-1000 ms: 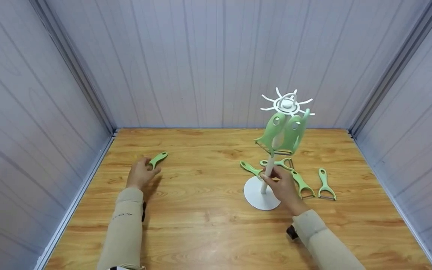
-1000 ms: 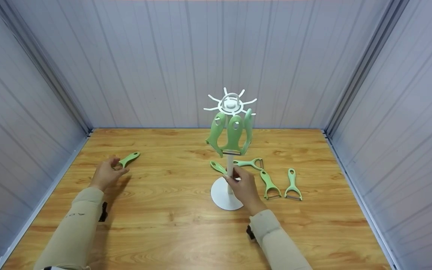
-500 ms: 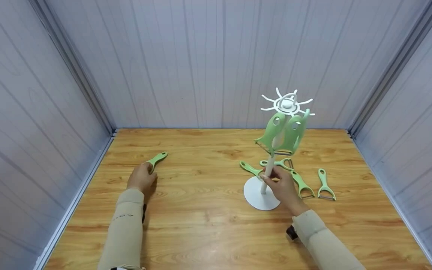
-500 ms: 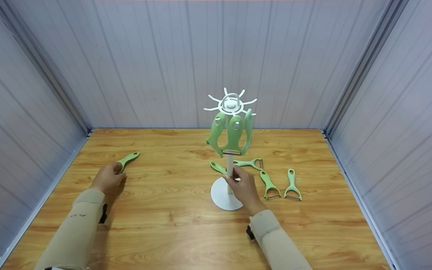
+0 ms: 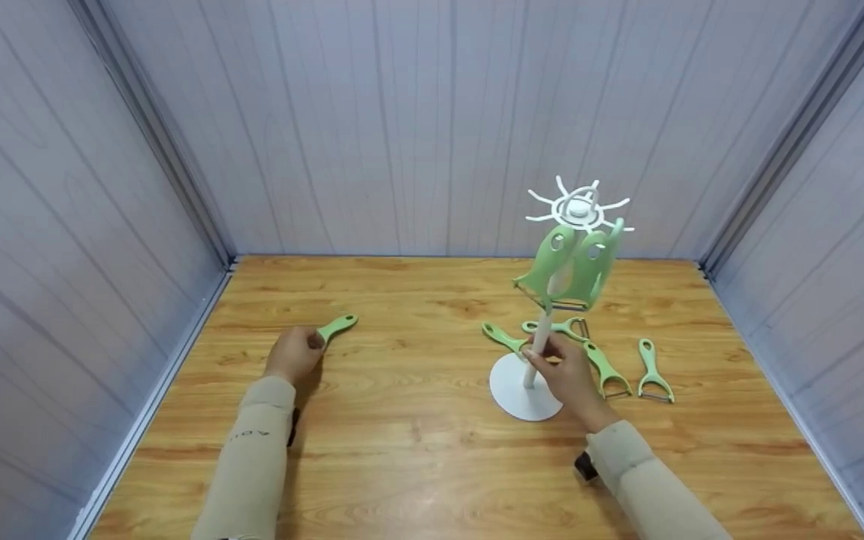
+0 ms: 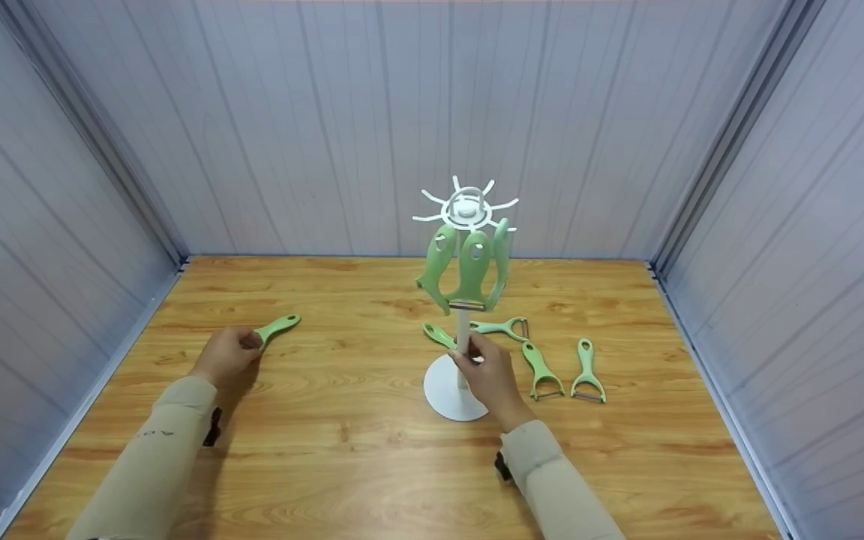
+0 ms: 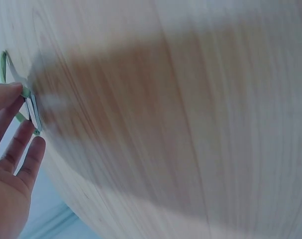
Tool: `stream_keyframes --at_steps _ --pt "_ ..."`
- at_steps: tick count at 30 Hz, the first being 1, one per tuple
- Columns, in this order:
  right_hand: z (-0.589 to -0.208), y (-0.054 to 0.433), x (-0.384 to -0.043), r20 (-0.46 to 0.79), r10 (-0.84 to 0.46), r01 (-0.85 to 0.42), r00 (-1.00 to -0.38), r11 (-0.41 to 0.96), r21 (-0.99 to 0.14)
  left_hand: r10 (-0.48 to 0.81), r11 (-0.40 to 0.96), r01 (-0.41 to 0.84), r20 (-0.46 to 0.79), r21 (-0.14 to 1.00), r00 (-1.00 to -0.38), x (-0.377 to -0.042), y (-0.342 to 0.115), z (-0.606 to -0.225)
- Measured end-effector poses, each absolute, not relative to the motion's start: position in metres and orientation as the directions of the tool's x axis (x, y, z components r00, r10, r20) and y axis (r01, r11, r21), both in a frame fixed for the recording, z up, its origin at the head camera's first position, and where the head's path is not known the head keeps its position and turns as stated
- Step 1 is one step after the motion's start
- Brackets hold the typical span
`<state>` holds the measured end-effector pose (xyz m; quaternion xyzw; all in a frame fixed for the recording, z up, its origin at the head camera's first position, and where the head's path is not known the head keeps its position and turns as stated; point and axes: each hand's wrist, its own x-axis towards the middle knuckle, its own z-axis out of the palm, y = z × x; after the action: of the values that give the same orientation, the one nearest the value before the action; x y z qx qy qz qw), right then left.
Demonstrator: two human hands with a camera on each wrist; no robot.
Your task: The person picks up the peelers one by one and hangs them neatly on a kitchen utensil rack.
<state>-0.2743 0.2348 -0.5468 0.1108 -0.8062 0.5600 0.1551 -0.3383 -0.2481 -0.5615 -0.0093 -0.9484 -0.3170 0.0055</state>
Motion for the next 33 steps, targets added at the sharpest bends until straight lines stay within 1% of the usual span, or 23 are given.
stream_keyframes --at_steps 4,11,14,21,27,33 --pt "-0.546 0.235 -0.274 0.363 -0.007 -0.343 -0.932 0.341 -0.875 0.079 0.777 0.069 0.011 0.626 -0.997 -0.338 -0.239 -0.561" --pt "-0.547 0.234 -0.274 0.349 -0.004 -0.332 -0.937 0.322 -0.887 0.176 0.744 0.114 -0.029 0.658 -0.984 -0.337 -0.226 -0.558" --pt "-0.547 0.233 -0.274 0.356 0.002 -0.337 -0.935 0.318 -0.886 0.191 0.724 0.096 -0.064 0.683 -0.98 -0.336 -0.222 -0.555" --pt "-0.548 0.233 -0.275 0.364 0.012 -0.34 -0.931 0.329 -0.881 0.151 0.664 0.026 -0.101 0.748 -0.983 -0.335 -0.211 -0.547" --pt "-0.548 0.234 -0.274 0.341 0.002 -0.322 -0.94 0.324 -0.889 0.17 0.706 0.031 -0.128 0.707 -0.977 -0.339 -0.2 -0.546" --pt "-0.549 0.236 -0.275 0.354 -0.019 -0.339 -0.935 0.342 -0.876 0.187 0.768 0.047 -0.154 0.639 -0.97 -0.345 -0.189 -0.55"
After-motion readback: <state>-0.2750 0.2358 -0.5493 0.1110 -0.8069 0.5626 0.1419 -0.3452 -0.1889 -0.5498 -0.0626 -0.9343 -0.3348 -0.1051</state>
